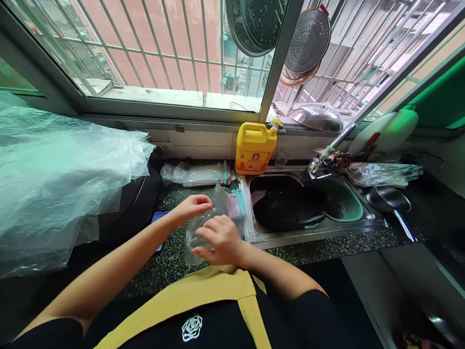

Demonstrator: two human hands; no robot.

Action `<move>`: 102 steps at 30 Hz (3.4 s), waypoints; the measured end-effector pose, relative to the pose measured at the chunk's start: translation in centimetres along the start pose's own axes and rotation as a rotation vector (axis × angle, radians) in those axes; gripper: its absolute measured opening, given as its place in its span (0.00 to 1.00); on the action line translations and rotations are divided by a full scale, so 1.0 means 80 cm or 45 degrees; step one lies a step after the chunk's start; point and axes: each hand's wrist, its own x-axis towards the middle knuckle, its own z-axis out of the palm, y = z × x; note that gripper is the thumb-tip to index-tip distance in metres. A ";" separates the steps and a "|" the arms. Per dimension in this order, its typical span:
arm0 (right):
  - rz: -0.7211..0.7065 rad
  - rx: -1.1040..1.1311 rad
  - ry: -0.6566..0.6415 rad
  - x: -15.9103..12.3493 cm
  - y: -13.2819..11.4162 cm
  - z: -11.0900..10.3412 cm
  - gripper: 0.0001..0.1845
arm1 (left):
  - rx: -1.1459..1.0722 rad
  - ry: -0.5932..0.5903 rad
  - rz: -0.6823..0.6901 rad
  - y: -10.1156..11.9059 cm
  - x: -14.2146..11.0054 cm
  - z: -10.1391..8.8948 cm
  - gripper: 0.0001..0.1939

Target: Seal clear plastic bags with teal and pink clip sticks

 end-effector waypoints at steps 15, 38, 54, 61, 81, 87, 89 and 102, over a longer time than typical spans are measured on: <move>0.945 1.360 -0.276 0.147 0.142 0.018 0.26 | 0.201 -0.038 0.337 0.063 -0.063 -0.068 0.12; 0.411 0.550 0.591 0.125 0.066 -0.137 0.10 | 0.677 1.131 0.000 -0.115 -0.049 -0.087 0.14; 0.272 0.445 0.681 0.109 0.060 -0.181 0.06 | -0.201 0.806 0.213 -0.098 0.025 -0.032 0.15; 0.355 0.420 0.781 0.092 0.077 -0.204 0.07 | -0.564 0.442 0.078 -0.056 0.094 0.022 0.18; 0.721 -0.001 0.776 0.046 0.171 -0.136 0.10 | -1.042 0.824 0.226 -0.023 -0.001 -0.022 0.12; 0.688 0.079 0.881 0.038 0.134 -0.107 0.12 | -1.017 0.911 0.330 -0.013 -0.016 -0.020 0.12; 0.638 0.039 0.928 0.034 0.118 -0.100 0.11 | -0.995 0.932 0.370 -0.009 -0.022 -0.018 0.13; 0.036 -0.190 0.831 0.049 0.066 -0.121 0.03 | -0.523 1.394 0.521 -0.051 -0.037 -0.031 0.13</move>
